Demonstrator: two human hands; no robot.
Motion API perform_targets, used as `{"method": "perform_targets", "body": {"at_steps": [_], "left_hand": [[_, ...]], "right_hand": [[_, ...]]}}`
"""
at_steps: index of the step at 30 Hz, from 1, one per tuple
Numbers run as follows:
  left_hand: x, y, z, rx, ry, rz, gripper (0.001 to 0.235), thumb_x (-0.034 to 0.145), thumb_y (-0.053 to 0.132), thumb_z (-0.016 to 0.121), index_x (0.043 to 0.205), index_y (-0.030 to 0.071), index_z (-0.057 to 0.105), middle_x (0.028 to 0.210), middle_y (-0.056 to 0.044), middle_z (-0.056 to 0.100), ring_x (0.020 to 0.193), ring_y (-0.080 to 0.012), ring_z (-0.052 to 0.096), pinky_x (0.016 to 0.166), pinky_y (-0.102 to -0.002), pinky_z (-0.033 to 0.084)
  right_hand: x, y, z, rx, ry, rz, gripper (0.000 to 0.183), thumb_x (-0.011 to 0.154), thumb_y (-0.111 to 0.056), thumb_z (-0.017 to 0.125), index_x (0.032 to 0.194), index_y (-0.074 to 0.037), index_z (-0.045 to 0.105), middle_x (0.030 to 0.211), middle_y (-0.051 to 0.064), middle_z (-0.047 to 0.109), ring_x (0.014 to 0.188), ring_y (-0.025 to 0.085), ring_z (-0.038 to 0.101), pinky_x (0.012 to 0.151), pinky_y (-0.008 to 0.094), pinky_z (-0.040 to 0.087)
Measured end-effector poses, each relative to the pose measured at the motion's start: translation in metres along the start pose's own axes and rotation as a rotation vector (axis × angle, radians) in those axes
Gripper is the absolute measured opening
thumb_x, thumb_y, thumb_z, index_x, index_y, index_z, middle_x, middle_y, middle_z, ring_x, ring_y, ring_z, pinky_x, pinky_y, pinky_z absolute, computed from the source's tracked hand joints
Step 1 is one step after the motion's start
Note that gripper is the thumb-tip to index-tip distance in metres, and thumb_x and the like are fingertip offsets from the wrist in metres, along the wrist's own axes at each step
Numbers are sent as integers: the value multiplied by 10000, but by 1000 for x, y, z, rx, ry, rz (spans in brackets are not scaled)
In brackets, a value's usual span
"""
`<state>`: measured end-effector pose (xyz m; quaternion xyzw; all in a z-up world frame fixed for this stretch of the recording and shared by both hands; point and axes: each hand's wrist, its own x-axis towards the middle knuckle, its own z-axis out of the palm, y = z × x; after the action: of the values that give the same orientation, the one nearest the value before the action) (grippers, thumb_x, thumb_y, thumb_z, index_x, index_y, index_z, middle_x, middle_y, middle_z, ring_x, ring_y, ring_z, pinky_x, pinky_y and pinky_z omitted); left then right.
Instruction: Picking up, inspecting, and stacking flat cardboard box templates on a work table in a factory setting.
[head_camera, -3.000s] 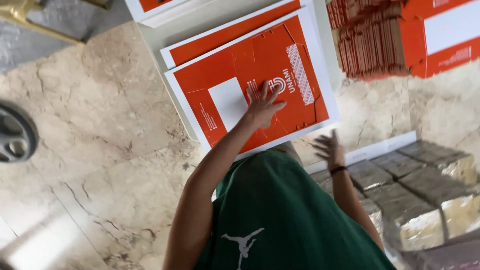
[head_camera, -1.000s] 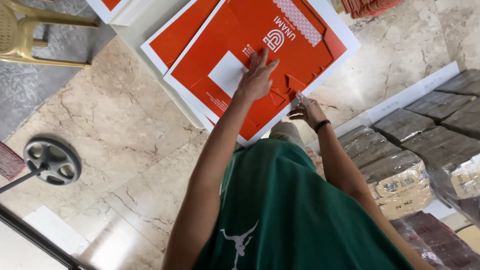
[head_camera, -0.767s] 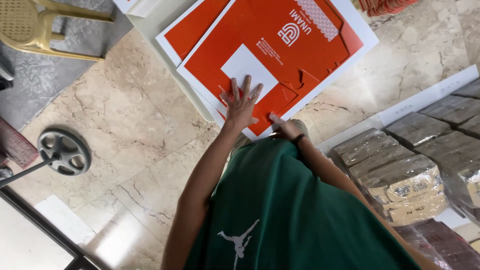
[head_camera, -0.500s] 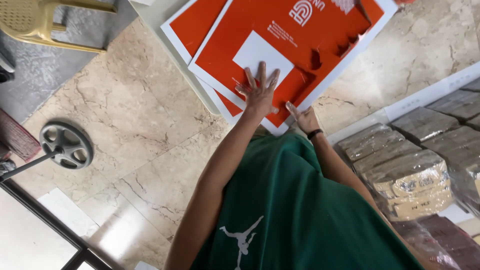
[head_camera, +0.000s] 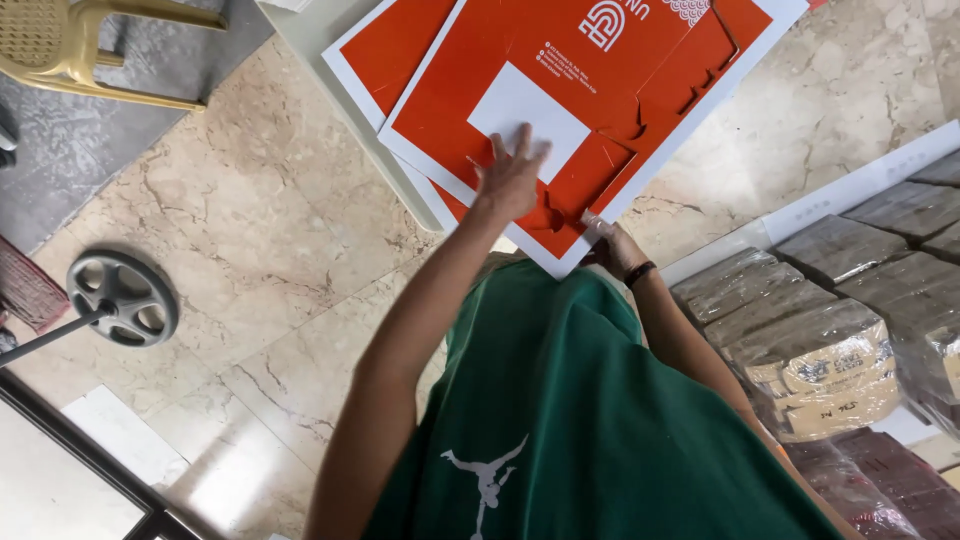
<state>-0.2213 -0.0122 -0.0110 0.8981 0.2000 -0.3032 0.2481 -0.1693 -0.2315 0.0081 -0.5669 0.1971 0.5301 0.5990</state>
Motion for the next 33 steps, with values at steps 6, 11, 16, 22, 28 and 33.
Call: {"method": "perform_targets", "body": {"at_steps": [6,11,16,22,28,33], "left_hand": [[-2,-23,-27,104,-125,-189,1470,758,482,955,1640,256,-200,1602,-172,-374,1451,-649,-171,1012,-862,283],[-3,-7,-39,53,-148,-269,1294,886,276,851,1642,274,-199,1599,-147,-398,1441,-686,-180,995,-902,264],[-3,-3,-43,26,-199,-282,1379,833,249,895,1627,287,-232,1569,-169,-430,1432,-673,-210,1037,-868,266],[0,-28,-80,80,112,-244,931,898,377,804,1640,255,256,1690,-223,94,1496,-580,170,1083,-810,265],[16,-118,-52,-241,533,-300,836,930,558,712,1590,181,366,1534,-193,388,1393,-457,380,1051,-689,333],[-12,-118,-13,-330,432,-333,712,927,608,660,1518,259,471,1341,-179,591,1212,-429,611,899,-601,534]], "right_hand": [[-9,3,22,-472,-19,206,532,804,-399,756,1188,-39,677,1212,120,740,1123,268,701,936,381,605],[-48,-22,51,-476,-275,-333,697,864,-320,731,1481,-87,504,1459,101,594,1340,216,552,1191,438,423],[-25,2,29,-567,-279,-190,523,849,-336,739,1305,-91,658,1401,95,649,1330,236,587,1163,423,460],[58,62,-64,-561,-228,202,519,964,-487,627,1202,-29,680,1174,195,677,1110,407,600,1009,576,439],[38,27,7,28,146,96,821,816,-477,879,1443,-68,541,1437,259,545,1325,434,532,1078,572,429],[-11,0,-16,-420,433,-35,686,653,-502,992,1164,-97,780,1172,193,728,1191,338,649,1059,488,464]]}}
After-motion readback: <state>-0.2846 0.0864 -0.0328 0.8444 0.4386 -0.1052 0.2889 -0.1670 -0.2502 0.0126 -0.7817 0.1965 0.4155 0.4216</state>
